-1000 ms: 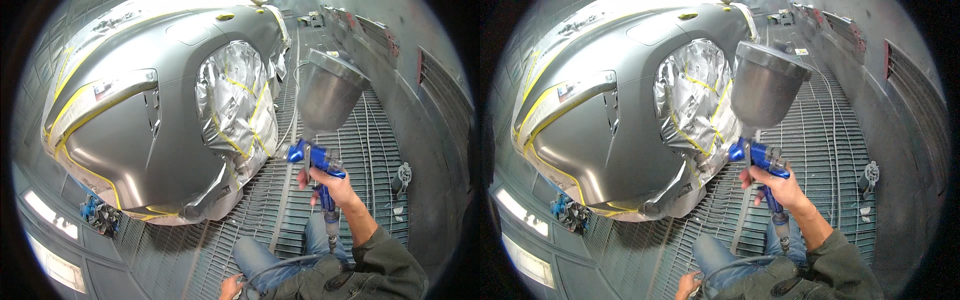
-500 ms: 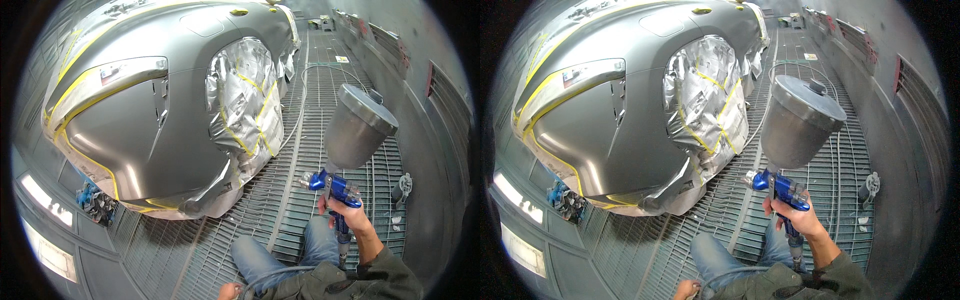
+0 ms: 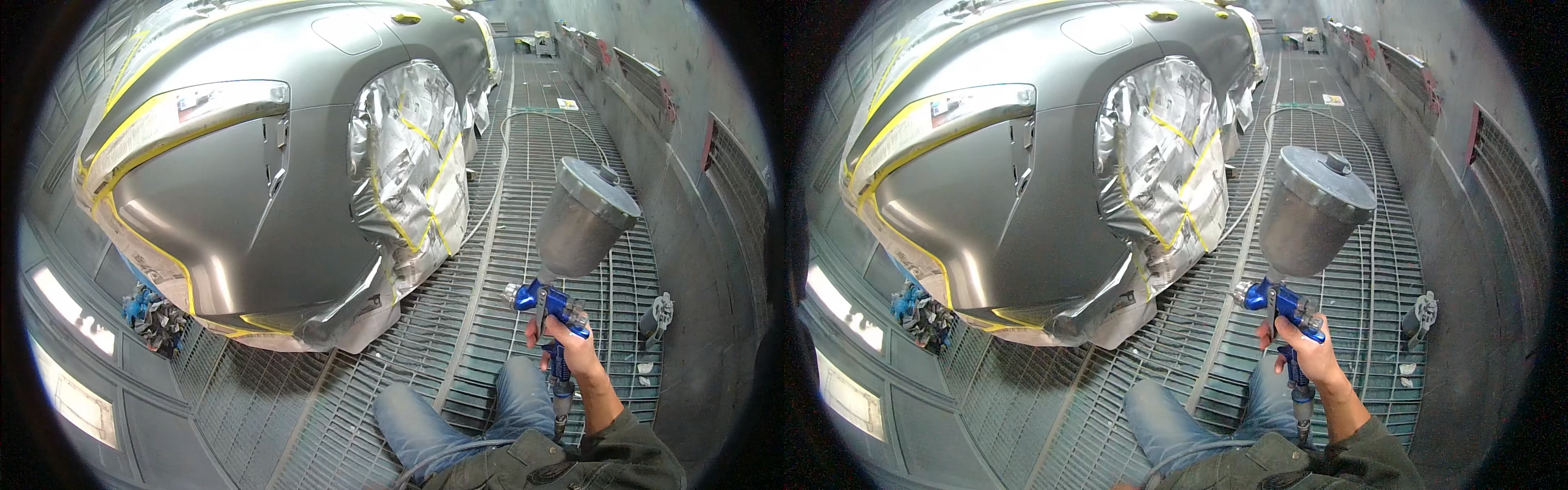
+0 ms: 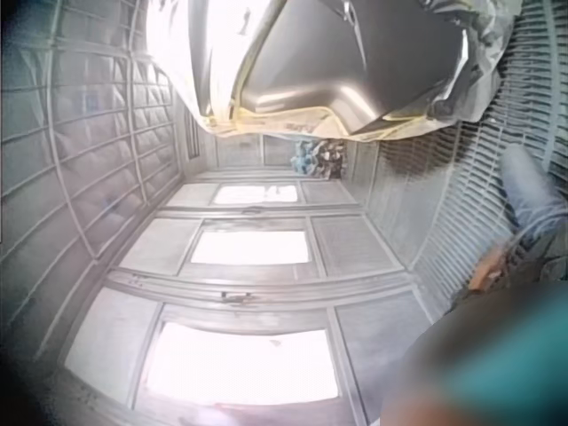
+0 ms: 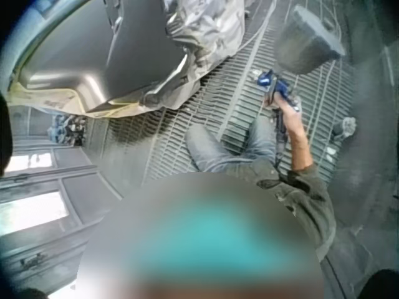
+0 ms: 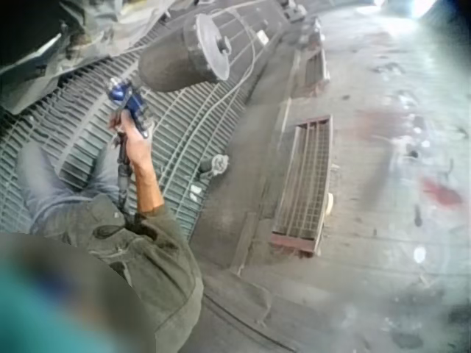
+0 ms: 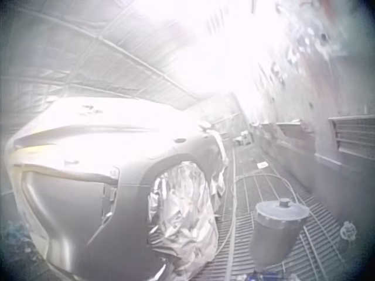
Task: The person uses a spray gun to apply gray paint to the side of a car in a paint booth. The car is masked with tape and newspaper, and the person moves around the vehicle to cover the door and rear quarter panel with even strokes.
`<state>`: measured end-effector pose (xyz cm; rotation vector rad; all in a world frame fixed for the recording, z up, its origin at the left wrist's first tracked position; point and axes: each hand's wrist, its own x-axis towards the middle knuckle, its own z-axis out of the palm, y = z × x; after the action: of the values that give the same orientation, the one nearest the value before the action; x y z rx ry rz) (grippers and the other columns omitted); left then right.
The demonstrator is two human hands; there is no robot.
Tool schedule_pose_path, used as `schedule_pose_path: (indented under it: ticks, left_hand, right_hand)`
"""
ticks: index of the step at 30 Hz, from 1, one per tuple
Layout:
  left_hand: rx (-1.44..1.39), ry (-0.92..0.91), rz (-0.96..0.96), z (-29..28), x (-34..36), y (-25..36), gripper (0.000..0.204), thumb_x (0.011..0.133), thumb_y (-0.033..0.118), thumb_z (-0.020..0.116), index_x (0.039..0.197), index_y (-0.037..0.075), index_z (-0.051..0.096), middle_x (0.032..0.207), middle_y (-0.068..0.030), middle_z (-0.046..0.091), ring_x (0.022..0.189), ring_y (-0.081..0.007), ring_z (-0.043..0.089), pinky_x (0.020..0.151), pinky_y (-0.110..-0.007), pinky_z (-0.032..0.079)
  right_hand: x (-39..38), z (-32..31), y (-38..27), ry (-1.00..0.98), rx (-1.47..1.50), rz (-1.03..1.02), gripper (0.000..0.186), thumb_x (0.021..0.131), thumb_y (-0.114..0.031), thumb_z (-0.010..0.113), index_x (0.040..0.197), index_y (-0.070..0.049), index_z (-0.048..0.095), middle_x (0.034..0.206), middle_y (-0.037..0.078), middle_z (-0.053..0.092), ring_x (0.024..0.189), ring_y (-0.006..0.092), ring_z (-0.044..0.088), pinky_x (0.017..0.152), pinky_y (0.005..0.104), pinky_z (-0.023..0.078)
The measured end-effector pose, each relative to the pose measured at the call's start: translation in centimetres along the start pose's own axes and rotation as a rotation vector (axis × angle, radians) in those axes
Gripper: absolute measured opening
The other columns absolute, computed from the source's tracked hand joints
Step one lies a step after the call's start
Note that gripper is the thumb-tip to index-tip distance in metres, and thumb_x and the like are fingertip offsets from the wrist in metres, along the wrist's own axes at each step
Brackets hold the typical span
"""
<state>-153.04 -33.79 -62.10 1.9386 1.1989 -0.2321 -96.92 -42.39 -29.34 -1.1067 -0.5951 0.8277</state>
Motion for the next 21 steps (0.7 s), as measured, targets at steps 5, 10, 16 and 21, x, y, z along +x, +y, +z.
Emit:
schedule_pose_path:
  ticks: [5,10,16,21]
  left_hand:
    - [0.002,0.051,-0.007,0.3,-1.5,0.5,0.023,0.085,0.023,0.062,0.094,0.005,0.071,0.086,-0.0207,0.067,0.075,-0.0378,0.059,0.07,-0.047,0.048]
    - [0.014,0.145,0.026,0.7,-4.1,0.5,0.023,0.086,0.023,0.061,0.094,0.005,0.071,0.087,-0.0212,0.066,0.076,-0.0376,0.059,0.07,-0.047,0.048]
    - [0.019,0.332,-0.131,-1.6,-8.9,6.5,0.025,0.091,0.024,0.056,0.099,0.005,0.071,0.09,-0.0203,0.067,0.079,-0.037,0.061,0.072,-0.046,0.049]
    - [-0.173,0.575,-0.195,-2.0,-11.0,7.1,0.029,0.097,0.02,0.052,0.116,0.005,0.069,0.1,-0.0164,0.072,0.089,-0.0323,0.067,0.081,-0.042,0.051]
  right_hand:
    - [-0.6,0.4,0.7,-0.046,0.006,0.012,0.033,0.089,-0.029,0.068,0.102,0.001,0.065,0.09,0.01,0.069,0.08,0.018,0.067,0.046,0.0285,0.054]
    - [-1.2,1.3,1.9,-0.286,0.186,-0.009,0.048,0.083,-0.027,0.073,0.119,0.002,0.06,0.102,0.015,0.068,0.084,0.0205,0.066,0.052,0.0301,0.058]
    - [-1.1,2.9,2.4,-0.311,-0.009,-0.056,0.034,0.094,-0.024,0.065,0.117,0.001,0.059,0.093,0.012,0.069,0.077,0.0153,0.065,0.045,0.0254,0.053]
    - [0.9,4.4,3.6,-0.125,0.012,-0.143,0.025,0.097,-0.022,0.061,0.112,-0.002,0.062,0.095,0.01,0.067,0.081,0.0194,0.068,0.048,0.0279,0.056]
